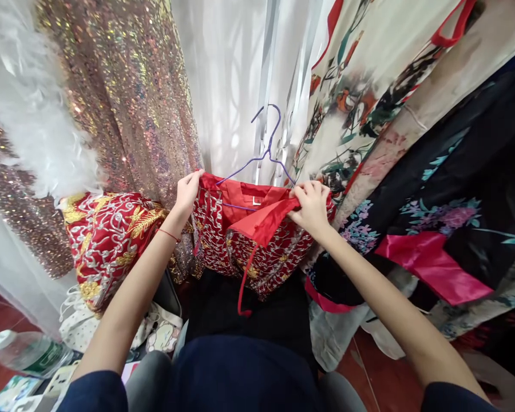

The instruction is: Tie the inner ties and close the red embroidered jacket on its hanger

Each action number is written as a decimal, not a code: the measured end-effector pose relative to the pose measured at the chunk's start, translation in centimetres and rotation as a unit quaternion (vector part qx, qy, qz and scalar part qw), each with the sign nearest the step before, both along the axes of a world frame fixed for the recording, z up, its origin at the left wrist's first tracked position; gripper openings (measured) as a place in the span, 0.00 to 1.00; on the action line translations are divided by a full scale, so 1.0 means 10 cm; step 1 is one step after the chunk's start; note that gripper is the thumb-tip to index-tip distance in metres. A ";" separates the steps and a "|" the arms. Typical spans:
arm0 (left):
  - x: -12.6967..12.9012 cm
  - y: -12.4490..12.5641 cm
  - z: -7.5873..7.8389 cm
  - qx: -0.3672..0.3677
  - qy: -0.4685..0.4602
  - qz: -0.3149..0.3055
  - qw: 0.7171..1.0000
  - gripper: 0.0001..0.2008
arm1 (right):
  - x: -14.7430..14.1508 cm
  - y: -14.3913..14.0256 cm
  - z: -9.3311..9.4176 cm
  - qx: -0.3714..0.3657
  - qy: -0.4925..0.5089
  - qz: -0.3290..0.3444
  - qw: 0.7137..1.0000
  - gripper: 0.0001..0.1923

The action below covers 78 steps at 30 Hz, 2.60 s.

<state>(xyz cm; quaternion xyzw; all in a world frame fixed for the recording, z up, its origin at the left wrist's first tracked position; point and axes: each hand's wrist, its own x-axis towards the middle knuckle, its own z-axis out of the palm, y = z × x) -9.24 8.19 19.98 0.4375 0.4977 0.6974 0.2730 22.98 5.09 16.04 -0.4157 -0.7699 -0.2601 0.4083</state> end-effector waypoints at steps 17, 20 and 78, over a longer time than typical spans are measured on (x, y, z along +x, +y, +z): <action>-0.07 -0.33 0.29 0.153 0.521 -0.032 0.839 0.12 | -0.97 0.41 0.63 0.062 -0.169 0.076 0.981 0.13; 0.04 -0.29 0.26 0.147 0.497 -0.015 0.855 0.12 | -0.96 0.42 0.66 0.072 -0.151 0.081 0.983 0.15; 0.33 -0.32 0.10 0.090 0.335 -0.250 0.904 0.24 | -1.47 0.04 1.57 -0.518 0.283 0.261 0.764 0.16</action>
